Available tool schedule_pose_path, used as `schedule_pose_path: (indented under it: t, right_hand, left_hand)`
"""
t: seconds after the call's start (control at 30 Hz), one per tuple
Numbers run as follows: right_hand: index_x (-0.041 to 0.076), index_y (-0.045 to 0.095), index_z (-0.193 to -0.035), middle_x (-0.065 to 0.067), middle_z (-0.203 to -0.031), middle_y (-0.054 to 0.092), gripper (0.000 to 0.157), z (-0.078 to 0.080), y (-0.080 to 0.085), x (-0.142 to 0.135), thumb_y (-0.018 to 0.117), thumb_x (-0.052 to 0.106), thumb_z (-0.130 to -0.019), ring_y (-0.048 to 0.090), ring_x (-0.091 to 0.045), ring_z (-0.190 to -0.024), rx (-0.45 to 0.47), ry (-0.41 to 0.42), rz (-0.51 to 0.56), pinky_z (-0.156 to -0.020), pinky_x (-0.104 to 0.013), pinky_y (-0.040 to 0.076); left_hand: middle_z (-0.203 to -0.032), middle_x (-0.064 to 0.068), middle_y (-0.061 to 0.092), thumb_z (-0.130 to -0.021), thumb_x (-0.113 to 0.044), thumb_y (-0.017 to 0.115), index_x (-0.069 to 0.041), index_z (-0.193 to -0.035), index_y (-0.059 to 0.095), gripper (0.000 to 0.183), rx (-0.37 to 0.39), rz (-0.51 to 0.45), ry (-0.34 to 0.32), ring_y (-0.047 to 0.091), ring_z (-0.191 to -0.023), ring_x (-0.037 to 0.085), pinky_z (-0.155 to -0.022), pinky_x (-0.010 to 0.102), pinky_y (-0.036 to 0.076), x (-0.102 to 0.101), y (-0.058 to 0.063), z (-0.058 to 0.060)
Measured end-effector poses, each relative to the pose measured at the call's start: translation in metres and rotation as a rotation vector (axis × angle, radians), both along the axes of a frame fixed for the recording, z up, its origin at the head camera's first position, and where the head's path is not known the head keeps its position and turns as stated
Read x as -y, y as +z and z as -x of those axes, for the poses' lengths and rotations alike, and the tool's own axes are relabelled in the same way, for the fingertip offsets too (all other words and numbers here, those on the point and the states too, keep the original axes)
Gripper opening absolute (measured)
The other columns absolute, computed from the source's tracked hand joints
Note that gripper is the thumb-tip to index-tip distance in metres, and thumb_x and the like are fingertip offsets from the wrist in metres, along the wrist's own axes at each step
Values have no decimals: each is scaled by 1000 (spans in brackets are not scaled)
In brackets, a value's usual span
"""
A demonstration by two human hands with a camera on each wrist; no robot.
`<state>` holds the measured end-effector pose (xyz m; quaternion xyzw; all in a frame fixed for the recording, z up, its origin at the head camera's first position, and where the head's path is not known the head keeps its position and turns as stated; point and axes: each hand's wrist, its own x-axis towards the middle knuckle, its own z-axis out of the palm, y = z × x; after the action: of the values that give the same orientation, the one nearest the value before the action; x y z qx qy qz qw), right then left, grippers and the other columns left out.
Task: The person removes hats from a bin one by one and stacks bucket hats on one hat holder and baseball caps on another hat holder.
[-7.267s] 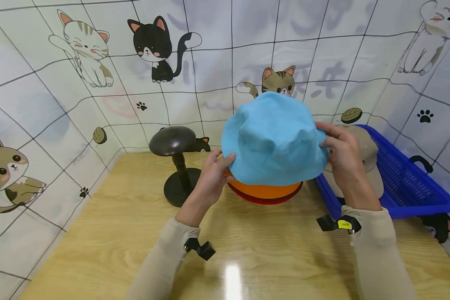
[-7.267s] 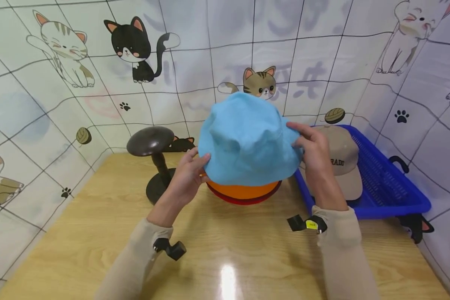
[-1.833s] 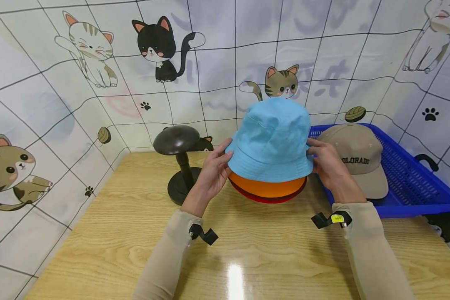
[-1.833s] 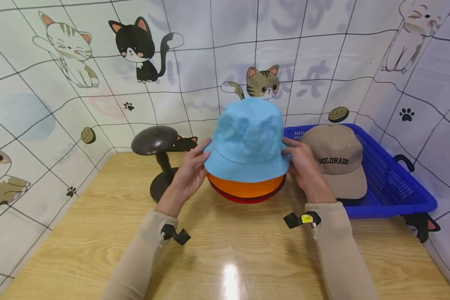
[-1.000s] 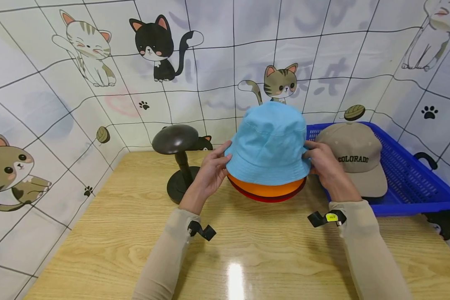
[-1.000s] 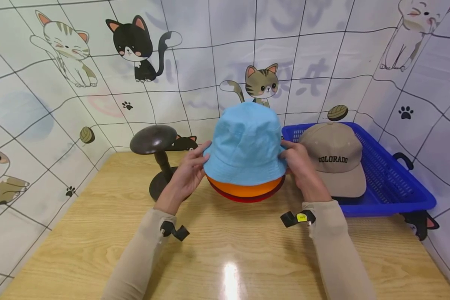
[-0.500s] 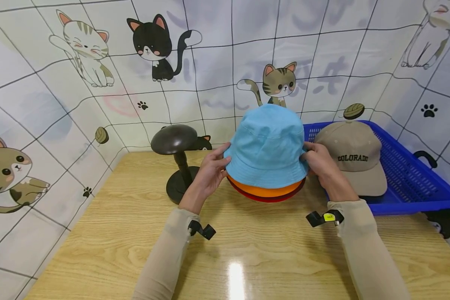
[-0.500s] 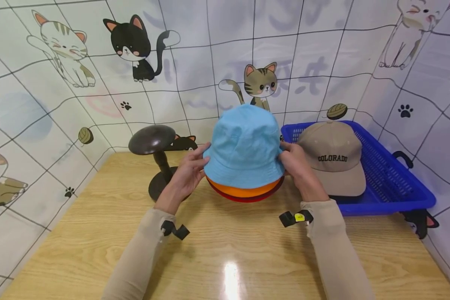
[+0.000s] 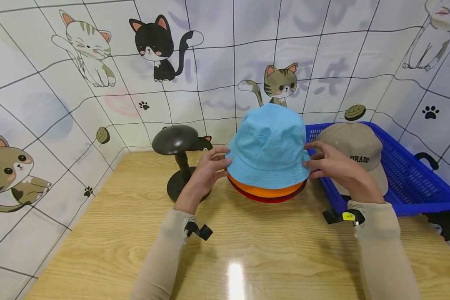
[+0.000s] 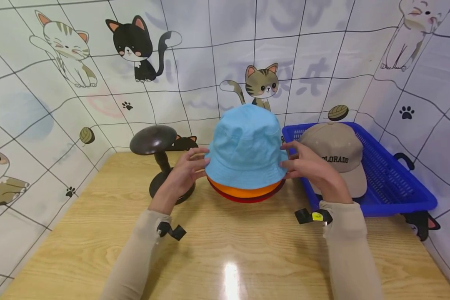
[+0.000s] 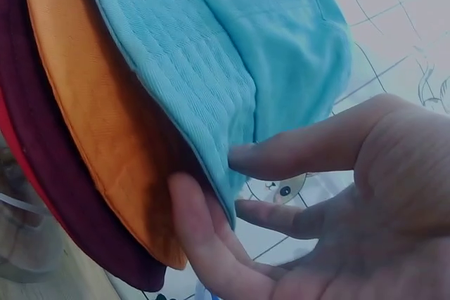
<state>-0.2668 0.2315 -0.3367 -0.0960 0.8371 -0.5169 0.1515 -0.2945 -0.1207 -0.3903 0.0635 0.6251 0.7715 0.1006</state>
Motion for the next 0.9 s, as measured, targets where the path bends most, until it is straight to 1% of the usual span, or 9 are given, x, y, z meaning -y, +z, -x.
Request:
schedule_pose_path:
  t: [0.1,0.27,0.37,0.47,0.57,0.63,0.8,0.87,0.9]
  right_hand:
    - [-2,15,-159,-26,-132,49,76,0,-2,-3,62,12,-101,65,-19,-101,0,7,6,-84,-31,62]
    - [-6,20,-149,-16,-111,61,68,0,-4,-6,63,9,-99,70,-18,-93,21,7,56,-84,-35,63]
    - [-6,25,-140,-10,-98,61,57,1,-4,-6,61,5,-98,71,-18,-89,24,10,68,-83,-36,63]
    - [-5,32,-130,-9,-89,57,43,2,-5,-4,60,5,-99,70,-19,-85,7,6,25,-80,-33,64]
    - [-6,37,-125,-10,-89,55,36,5,-7,1,59,5,-100,70,-20,-82,2,-4,-23,-76,-31,64]
    - [-7,38,-125,-10,-90,57,34,7,-9,4,59,4,-100,71,-19,-80,11,-12,-39,-75,-31,64]
    - [-7,39,-124,-7,-83,56,34,12,-12,10,59,1,-98,70,-17,-75,45,-46,-44,-74,-30,64]
    - [-7,40,-124,-9,-84,55,34,10,-12,11,59,1,-98,69,-17,-75,44,-52,-42,-74,-31,64]
    - [-7,39,-125,-11,-90,55,34,9,-11,10,58,0,-97,69,-17,-75,43,-56,-37,-75,-31,64]
  left_hand:
    - [-111,7,59,-99,-5,67,-8,-130,59,33,17,9,-18,64,-90,17,-75,25,58,2,3,-1]
    - [-114,7,58,-96,-1,68,-7,-128,58,34,22,19,-32,63,-92,18,-75,25,59,4,4,-1]
    - [-115,8,58,-96,1,68,-5,-131,56,37,23,24,-25,63,-92,18,-75,25,59,4,3,0]
    - [-118,10,58,-96,2,68,-3,-137,53,44,30,30,-5,64,-93,19,-76,26,60,2,2,2]
    - [-121,11,58,-96,3,69,-3,-141,51,49,38,41,22,65,-93,19,-77,27,60,1,0,4]
    - [-121,11,58,-95,3,69,-4,-140,52,49,42,45,38,65,-94,20,-77,27,60,1,-2,6]
    - [-119,11,57,-95,2,71,-7,-138,53,47,36,65,57,65,-93,20,-77,27,60,1,-6,6]
    - [-118,11,57,-94,1,71,-8,-137,53,48,20,76,53,65,-93,20,-77,28,60,1,-7,6]
    - [-119,12,57,-94,1,72,-8,-137,53,47,11,81,50,65,-93,21,-78,28,60,1,-7,5]
